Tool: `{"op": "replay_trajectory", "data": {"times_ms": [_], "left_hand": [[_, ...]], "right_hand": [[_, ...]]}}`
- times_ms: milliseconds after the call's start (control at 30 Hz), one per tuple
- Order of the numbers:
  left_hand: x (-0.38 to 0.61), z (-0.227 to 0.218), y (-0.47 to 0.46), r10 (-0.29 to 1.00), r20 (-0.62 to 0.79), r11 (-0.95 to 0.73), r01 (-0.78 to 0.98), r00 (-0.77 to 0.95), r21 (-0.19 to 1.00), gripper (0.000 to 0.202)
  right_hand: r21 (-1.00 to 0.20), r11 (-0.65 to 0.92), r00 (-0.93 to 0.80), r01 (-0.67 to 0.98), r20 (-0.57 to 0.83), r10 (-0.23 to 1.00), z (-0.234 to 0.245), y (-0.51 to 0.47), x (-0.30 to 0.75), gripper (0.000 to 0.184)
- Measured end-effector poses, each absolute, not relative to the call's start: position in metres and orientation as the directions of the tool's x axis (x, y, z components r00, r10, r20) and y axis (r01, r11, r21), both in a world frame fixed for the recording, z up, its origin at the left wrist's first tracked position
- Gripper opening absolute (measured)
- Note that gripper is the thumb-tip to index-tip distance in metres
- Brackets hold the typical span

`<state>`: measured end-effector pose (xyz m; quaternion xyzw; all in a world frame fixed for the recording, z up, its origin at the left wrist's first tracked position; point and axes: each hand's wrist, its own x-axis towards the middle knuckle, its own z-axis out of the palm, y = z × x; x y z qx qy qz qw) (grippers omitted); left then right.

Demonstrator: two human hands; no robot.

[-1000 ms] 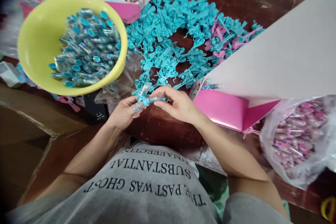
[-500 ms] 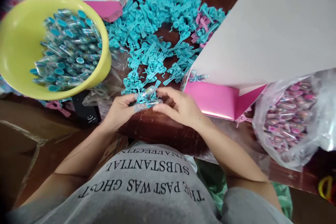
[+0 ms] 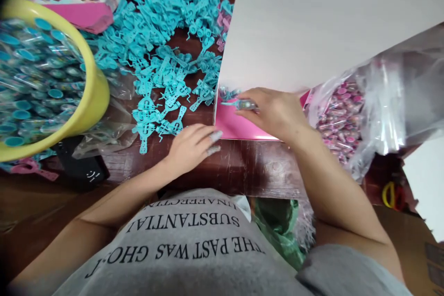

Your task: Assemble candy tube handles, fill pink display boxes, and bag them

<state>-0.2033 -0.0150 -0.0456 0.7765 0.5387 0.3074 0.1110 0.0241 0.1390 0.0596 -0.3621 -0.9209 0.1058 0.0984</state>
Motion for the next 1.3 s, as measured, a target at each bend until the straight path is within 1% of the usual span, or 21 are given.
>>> {"op": "replay_trajectory", "data": {"times_ms": [33, 67, 100, 167, 233, 267, 333, 467, 533, 600, 667, 767, 800, 867, 967, 1033, 1100, 1167, 1233, 1300], "left_hand": [[-0.194, -0.051, -0.01, 0.863, 0.385, -0.475, 0.785, 0.327, 0.398, 0.024], [-0.185, -0.057, -0.006, 0.831, 0.398, -0.524, 0.789, 0.389, 0.321, 0.023], [-0.178, -0.062, -0.002, 0.813, 0.401, -0.546, 0.792, 0.423, 0.274, 0.025], [-0.169, -0.07, 0.004, 0.815, 0.383, -0.546, 0.798, 0.435, 0.254, 0.027], [-0.167, -0.074, 0.005, 0.833, 0.357, -0.528, 0.801, 0.423, 0.282, 0.028], [-0.167, -0.075, 0.005, 0.84, 0.348, -0.519, 0.802, 0.415, 0.297, 0.028], [-0.167, -0.075, 0.004, 0.849, 0.342, -0.506, 0.804, 0.402, 0.312, 0.029], [-0.166, -0.076, 0.002, 0.857, 0.334, -0.495, 0.808, 0.393, 0.319, 0.031], [-0.165, -0.077, 0.002, 0.852, 0.347, -0.499, 0.812, 0.393, 0.304, 0.03], [-0.164, -0.077, 0.003, 0.842, 0.376, -0.5, 0.822, 0.387, 0.273, 0.029], [-0.163, -0.077, 0.004, 0.835, 0.402, -0.495, 0.833, 0.376, 0.249, 0.027], [-0.161, -0.074, 0.002, 0.831, 0.416, -0.494, 0.834, 0.369, 0.246, 0.026], [-0.161, -0.072, 0.0, 0.826, 0.425, -0.502, 0.828, 0.371, 0.252, 0.026], [-0.165, -0.065, -0.008, 0.813, 0.455, -0.516, 0.812, 0.364, 0.272, 0.026], [-0.185, -0.053, -0.026, 0.826, 0.485, -0.469, 0.827, 0.287, 0.31, 0.024], [-0.208, -0.046, -0.043, 0.859, 0.48, -0.361, 0.874, 0.176, 0.326, 0.024], [-0.236, -0.042, -0.058, 0.885, 0.465, -0.215, 0.921, 0.042, 0.326, 0.027], [-0.262, -0.043, -0.069, 0.893, 0.446, -0.091, 0.949, -0.057, 0.302, 0.031], [-0.279, -0.048, -0.071, 0.908, 0.416, -0.067, 0.966, -0.045, 0.25, 0.035], [-0.284, -0.054, -0.063, 0.93, 0.363, -0.131, 0.973, 0.054, 0.191, 0.039]], "right_hand": [[-0.217, 0.719, -0.728, 0.66, 0.05, 0.683, 0.055, 0.144, 0.021, 0.035], [-0.185, 0.726, -0.739, 0.663, -0.005, 0.674, 0.051, 0.148, 0.017, 0.034], [-0.166, 0.738, -0.753, 0.655, -0.054, 0.656, 0.047, 0.152, 0.013, 0.033], [-0.159, 0.774, -0.79, 0.613, -0.122, 0.601, 0.042, 0.158, 0.008, 0.032], [-0.167, 0.803, -0.82, 0.572, -0.146, 0.554, 0.04, 0.161, 0.006, 0.031], [-0.161, 0.807, -0.823, 0.567, -0.141, 0.55, 0.04, 0.162, 0.006, 0.031], [-0.117, 0.796, -0.804, 0.594, -0.102, 0.585, 0.04, 0.16, 0.004, 0.034], [-0.009, 0.727, -0.727, 0.687, 0.021, 0.687, 0.042, 0.146, -0.005, 0.042], [0.02, 0.713, -0.712, 0.701, 0.074, 0.698, 0.04, 0.139, -0.009, 0.04], [0.036, 0.728, -0.727, 0.685, 0.108, 0.678, 0.034, 0.135, -0.011, 0.037], [0.016, 0.745, -0.739, 0.667, 0.135, 0.66, 0.024, 0.134, -0.01, 0.035], [-0.065, 0.739, -0.722, 0.671, 0.17, 0.671, 0.013, 0.135, -0.008, 0.032], [-0.081, 0.734, -0.714, 0.675, 0.18, 0.677, 0.011, 0.135, -0.007, 0.032], [-0.083, 0.728, -0.704, 0.68, 0.203, 0.681, 0.007, 0.135, -0.004, 0.042], [-0.06, 0.745, -0.717, 0.664, 0.23, 0.658, -0.001, 0.135, 0.001, 0.058], [-0.06, 0.768, -0.737, 0.637, 0.243, 0.63, -0.004, 0.135, 0.005, 0.061], [-0.07, 0.789, -0.748, 0.61, 0.275, 0.604, -0.001, 0.133, 0.006, 0.065], [-0.067, 0.805, -0.732, 0.59, 0.376, 0.568, 0.008, 0.129, -0.002, 0.072], [-0.074, 0.831, -0.702, 0.551, 0.498, 0.51, 0.022, 0.123, -0.023, 0.075], [-0.119, 0.887, -0.721, 0.447, 0.54, 0.436, 0.035, 0.116, -0.06, 0.071]]}}
